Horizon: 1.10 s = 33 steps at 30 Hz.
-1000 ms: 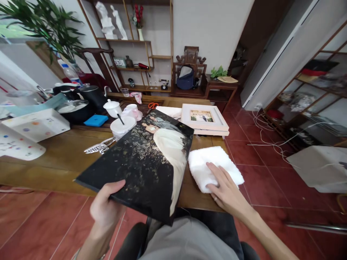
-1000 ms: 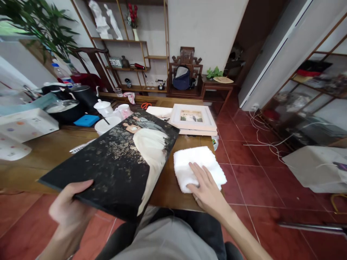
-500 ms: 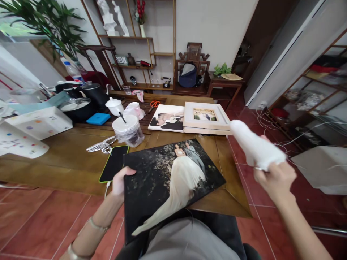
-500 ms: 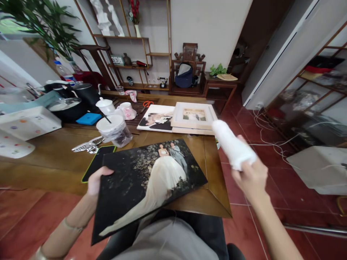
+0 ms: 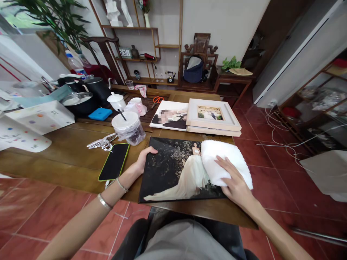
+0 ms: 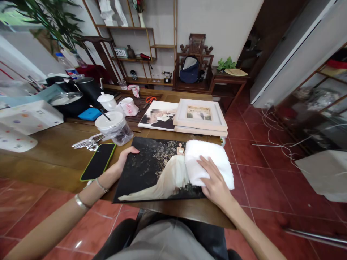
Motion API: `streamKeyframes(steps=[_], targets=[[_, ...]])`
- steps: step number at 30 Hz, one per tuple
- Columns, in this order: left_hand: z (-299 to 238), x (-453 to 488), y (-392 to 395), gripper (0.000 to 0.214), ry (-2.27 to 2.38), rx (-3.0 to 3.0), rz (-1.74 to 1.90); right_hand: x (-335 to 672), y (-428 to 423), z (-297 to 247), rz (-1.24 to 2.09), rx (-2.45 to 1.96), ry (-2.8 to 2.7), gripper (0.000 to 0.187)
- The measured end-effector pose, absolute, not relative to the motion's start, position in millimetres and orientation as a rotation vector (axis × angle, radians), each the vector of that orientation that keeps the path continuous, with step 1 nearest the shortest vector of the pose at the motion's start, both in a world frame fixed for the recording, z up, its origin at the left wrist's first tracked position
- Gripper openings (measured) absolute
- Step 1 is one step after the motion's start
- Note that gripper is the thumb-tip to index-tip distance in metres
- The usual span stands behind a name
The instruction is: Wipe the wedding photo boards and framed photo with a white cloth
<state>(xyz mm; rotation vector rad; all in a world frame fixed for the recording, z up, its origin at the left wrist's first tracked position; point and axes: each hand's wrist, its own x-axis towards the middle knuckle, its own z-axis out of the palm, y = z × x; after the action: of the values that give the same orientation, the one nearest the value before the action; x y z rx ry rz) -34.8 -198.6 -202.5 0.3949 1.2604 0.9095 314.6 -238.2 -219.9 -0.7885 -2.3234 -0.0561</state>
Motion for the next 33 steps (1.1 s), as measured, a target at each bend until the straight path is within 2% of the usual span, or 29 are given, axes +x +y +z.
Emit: streamKeyframes(steps=[4,7,12,19,26,33], targets=[[-208.8,-31.4,-188.1,0.021,1.234,0.519,0.913,305.9,-241.1,-224.5,-0.055,-0.863,-2.305,0.024],[-217.3,-28.3,-185.2,0.042,1.2,0.756,0.97,305.6,-239.0,-224.0,-0.109,-0.934,-2.33,0.025],[-227.8,-19.7,-187.6,0.062,1.496,1.215,1.054,311.3,-231.0,-225.7,-0.11,-0.959,-2.337,0.025],[-229.7,-2.5,-201.6,0.056,1.858,1.919,1.085,319.2,-228.5,-230.2,-0.114,-0.993,-2.308,0.025],[-232.5,-5.6,-201.7,0.042,1.592,2.286,0.971,319.9,-224.4,-232.8,-0.065,-0.889,-2.286,0.026],[-234.8,-10.6,-198.3,0.04,1.44,2.309,0.865,321.8,-226.8,-230.6,-0.054,-0.803,-2.334,0.026]])
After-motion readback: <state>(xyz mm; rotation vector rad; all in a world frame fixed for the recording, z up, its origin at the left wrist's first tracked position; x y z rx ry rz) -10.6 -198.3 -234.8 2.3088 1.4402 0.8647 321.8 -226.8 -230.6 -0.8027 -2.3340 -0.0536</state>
